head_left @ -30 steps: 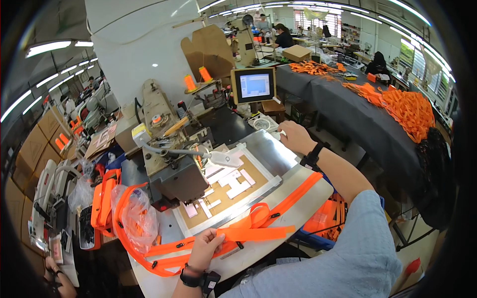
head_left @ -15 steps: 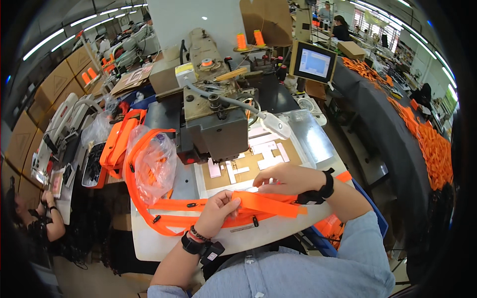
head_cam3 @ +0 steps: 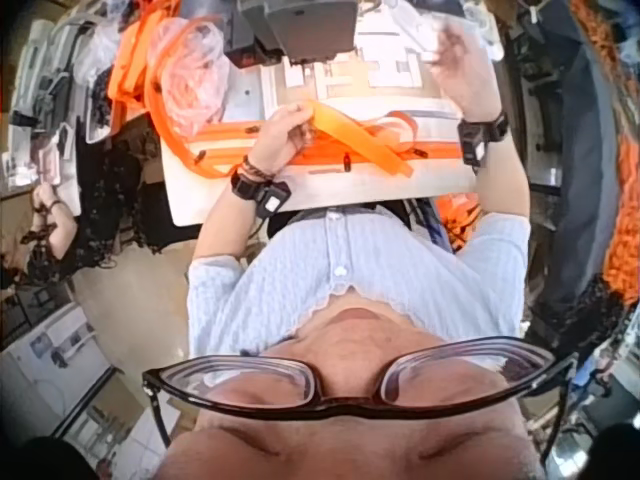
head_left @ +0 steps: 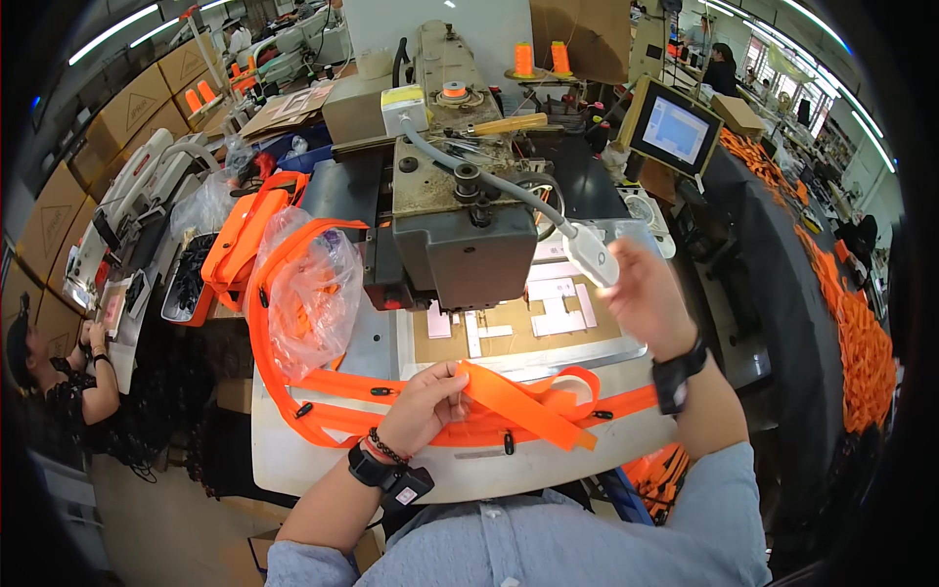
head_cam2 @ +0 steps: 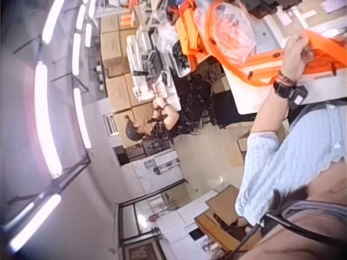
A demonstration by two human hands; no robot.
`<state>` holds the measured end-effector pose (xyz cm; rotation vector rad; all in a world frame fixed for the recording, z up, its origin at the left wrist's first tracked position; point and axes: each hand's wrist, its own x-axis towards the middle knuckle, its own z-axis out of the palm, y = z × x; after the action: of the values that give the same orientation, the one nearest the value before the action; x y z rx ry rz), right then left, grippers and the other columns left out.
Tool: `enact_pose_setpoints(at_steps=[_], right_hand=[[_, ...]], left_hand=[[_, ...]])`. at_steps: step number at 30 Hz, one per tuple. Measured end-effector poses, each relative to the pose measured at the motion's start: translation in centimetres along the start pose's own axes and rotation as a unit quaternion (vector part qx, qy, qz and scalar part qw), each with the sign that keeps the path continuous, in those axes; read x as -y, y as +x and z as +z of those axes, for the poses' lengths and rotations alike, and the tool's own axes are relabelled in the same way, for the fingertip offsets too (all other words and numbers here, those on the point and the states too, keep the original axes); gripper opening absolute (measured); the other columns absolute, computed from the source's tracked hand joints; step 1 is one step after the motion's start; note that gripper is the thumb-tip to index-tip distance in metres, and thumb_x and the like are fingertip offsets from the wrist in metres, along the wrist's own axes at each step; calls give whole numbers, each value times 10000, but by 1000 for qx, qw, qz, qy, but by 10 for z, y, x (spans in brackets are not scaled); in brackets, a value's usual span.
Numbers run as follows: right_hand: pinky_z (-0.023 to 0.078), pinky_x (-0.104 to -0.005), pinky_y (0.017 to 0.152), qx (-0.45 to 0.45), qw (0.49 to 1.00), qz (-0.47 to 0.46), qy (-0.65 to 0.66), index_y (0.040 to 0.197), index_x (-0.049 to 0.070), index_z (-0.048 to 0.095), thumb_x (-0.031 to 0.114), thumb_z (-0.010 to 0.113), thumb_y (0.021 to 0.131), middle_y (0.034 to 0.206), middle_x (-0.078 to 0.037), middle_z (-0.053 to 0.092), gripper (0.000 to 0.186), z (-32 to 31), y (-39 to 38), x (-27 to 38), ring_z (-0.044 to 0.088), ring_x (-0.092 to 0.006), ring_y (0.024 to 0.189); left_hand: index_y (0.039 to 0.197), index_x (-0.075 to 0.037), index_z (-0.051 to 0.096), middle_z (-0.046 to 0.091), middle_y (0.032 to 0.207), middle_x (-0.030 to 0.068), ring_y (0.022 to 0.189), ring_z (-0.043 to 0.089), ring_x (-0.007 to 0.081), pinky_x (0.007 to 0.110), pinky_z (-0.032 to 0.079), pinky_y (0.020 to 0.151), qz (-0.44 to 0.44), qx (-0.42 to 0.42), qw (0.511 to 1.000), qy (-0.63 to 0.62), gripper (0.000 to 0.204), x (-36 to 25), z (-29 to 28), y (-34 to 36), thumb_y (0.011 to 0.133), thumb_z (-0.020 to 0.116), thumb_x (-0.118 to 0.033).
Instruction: Using a programmable industrial sewing machine to sew orange fabric straps.
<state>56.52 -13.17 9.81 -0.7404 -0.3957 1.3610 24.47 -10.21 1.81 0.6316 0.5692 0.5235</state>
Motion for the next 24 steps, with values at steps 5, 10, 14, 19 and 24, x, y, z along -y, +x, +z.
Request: enact_pose_setpoints(at_steps=[5, 10, 14, 19, 24], right_hand=[[420, -254, 573, -227, 945, -127, 200, 825, 84, 553, 133, 490, 942, 651, 10, 497, 141, -58, -1, 11, 473, -116, 586], [381, -254, 559, -261, 952, -50, 152, 862, 81, 529, 152, 506, 947, 664, 19, 458, 113, -59, -31, -61, 426, -114, 589], [357, -256, 559, -186, 982, -15, 34, 871, 78, 510, 190, 531, 955, 675, 19, 428, 141, -30, -22, -66, 386, -115, 590], [472, -248, 724, 83, 961, 115, -238, 1051, 11, 606, 224, 521, 999, 917, -38, 628, 236, -12, 0, -52, 585, -115, 805], [515, -248, 777, 187, 911, 237, -281, 1167, -21, 629, 229, 570, 1003, 1008, -73, 691, 305, 12, -8, -67, 645, -115, 869]], left_hand=[[993, -67, 542, 603, 779, 9, 661, 571, 110, 268, 474, 683, -9, 11, 1000, -4, 87, 0, -2, 1, 988, 550, -153], [1033, -53, 549, 603, 792, 19, 673, 577, 112, 271, 488, 698, -15, 21, 1000, -2, 104, 1, 3, -3, 993, 544, -149], [1041, -45, 546, 600, 791, 27, 683, 586, 122, 269, 498, 701, -16, 29, 999, 15, 116, -3, 7, -4, 1001, 539, -154], [1057, -9, 587, 655, 896, 58, 751, 629, 109, 239, 528, 725, 0, 44, 998, 46, 172, -4, 6, -6, 1008, 561, -171], [1034, -2, 606, 674, 908, 67, 754, 649, 101, 232, 544, 716, 26, 7, 995, 91, 175, -4, 12, -5, 999, 589, -172]])
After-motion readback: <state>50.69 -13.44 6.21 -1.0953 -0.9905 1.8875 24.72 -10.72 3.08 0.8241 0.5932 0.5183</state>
